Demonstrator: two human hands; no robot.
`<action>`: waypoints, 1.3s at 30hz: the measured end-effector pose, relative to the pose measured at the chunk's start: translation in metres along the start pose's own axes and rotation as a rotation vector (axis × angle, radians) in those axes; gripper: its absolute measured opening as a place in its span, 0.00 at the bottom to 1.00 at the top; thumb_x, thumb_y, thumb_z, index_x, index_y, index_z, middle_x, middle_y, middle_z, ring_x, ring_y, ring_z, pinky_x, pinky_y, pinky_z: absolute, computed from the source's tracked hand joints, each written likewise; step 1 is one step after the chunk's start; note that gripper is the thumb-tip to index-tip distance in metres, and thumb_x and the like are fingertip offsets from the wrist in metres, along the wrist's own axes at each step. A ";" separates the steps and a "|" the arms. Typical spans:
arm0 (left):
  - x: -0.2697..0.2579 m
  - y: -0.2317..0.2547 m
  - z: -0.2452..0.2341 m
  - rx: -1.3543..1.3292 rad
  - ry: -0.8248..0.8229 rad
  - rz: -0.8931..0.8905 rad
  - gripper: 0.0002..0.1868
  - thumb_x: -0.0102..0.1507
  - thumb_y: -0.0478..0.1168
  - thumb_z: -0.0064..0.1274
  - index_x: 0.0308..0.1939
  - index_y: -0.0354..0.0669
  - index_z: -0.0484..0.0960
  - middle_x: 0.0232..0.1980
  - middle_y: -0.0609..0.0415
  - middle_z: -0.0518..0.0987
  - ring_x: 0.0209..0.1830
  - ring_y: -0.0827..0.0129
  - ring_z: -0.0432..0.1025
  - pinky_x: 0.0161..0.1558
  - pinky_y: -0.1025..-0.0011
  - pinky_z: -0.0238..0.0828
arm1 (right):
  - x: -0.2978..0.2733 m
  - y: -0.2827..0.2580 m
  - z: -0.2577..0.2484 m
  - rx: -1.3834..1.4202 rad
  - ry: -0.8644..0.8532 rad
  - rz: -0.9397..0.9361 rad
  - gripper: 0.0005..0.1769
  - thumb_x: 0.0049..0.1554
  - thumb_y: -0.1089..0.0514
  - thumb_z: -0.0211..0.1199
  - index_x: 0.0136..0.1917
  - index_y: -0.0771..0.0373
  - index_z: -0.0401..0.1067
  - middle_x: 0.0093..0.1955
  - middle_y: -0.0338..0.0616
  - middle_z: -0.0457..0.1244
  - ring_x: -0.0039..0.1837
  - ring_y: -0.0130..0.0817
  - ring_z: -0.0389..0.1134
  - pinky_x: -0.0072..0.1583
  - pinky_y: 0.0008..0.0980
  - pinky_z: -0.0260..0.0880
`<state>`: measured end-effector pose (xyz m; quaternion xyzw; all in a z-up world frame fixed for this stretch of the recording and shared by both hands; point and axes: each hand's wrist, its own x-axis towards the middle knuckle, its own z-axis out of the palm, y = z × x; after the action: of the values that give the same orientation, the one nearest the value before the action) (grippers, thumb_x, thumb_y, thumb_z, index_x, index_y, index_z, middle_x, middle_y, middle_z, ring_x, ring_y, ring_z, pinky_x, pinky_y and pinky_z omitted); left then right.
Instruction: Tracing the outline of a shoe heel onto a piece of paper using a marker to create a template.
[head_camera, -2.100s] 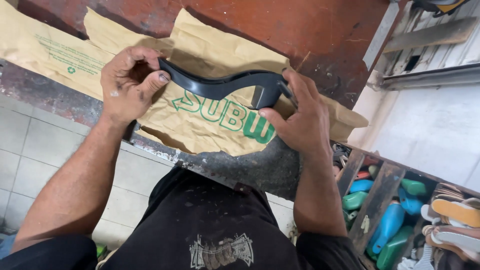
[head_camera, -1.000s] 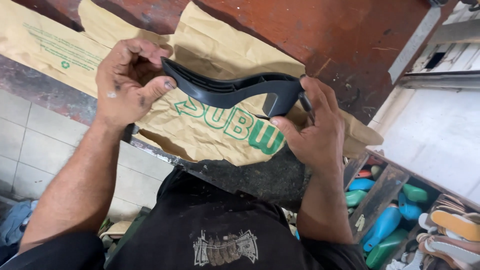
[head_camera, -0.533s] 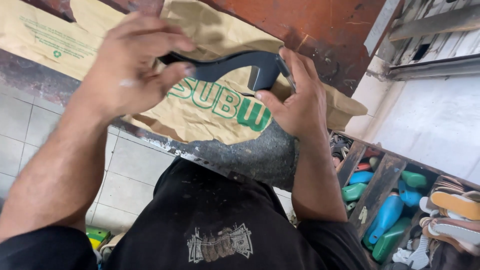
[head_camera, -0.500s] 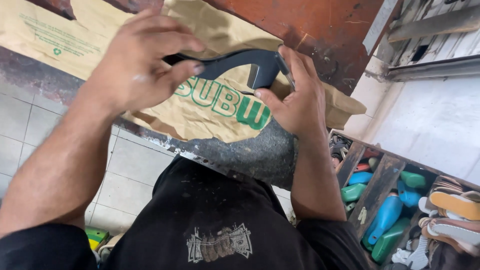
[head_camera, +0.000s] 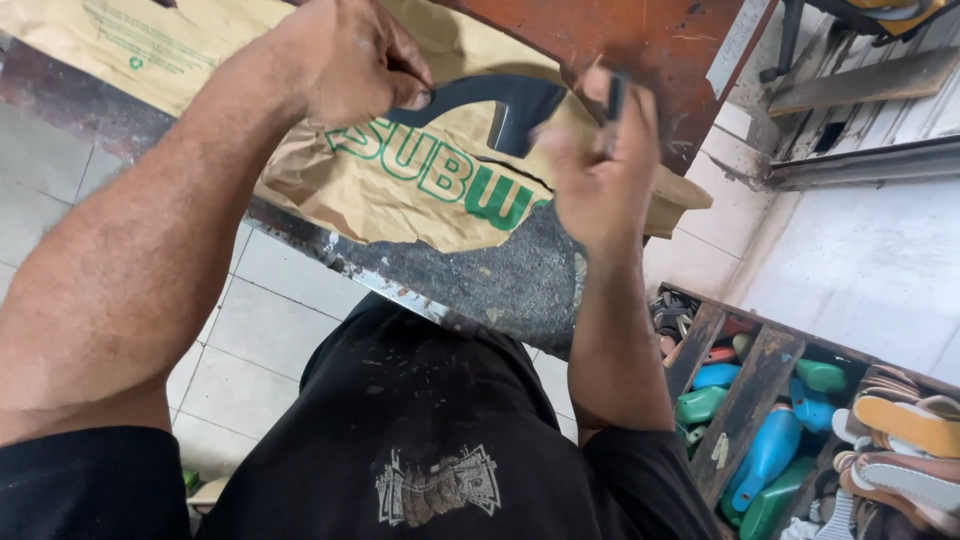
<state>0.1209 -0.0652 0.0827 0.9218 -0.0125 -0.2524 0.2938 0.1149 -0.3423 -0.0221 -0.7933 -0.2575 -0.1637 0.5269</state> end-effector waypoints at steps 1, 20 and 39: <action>0.001 -0.001 0.002 -0.005 0.002 -0.007 0.08 0.65 0.40 0.60 0.48 0.51 0.90 0.44 0.61 0.87 0.42 0.71 0.78 0.46 0.66 0.76 | 0.001 -0.006 0.000 0.004 -0.008 -0.001 0.23 0.60 0.71 0.66 0.67 0.74 0.64 0.62 0.57 0.61 0.64 0.47 0.68 0.62 0.39 0.82; 0.067 -0.061 0.045 0.073 0.059 0.141 0.07 0.64 0.36 0.55 0.43 0.44 0.87 0.44 0.54 0.84 0.43 0.64 0.76 0.44 0.64 0.71 | 0.008 -0.038 0.034 0.070 -0.110 -0.236 0.05 0.56 0.73 0.63 0.44 0.66 0.73 0.41 0.47 0.65 0.38 0.32 0.65 0.38 0.29 0.68; 0.127 -0.088 0.070 0.208 0.138 0.268 0.04 0.64 0.35 0.61 0.43 0.47 0.86 0.42 0.53 0.83 0.37 0.57 0.74 0.37 0.59 0.70 | 0.006 -0.049 0.044 -0.048 -0.149 -0.212 0.05 0.57 0.68 0.63 0.44 0.59 0.75 0.41 0.41 0.65 0.37 0.32 0.63 0.38 0.33 0.64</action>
<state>0.1879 -0.0518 -0.0727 0.9525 -0.1411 -0.1444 0.2282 0.0904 -0.2848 0.0007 -0.7840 -0.3743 -0.1654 0.4667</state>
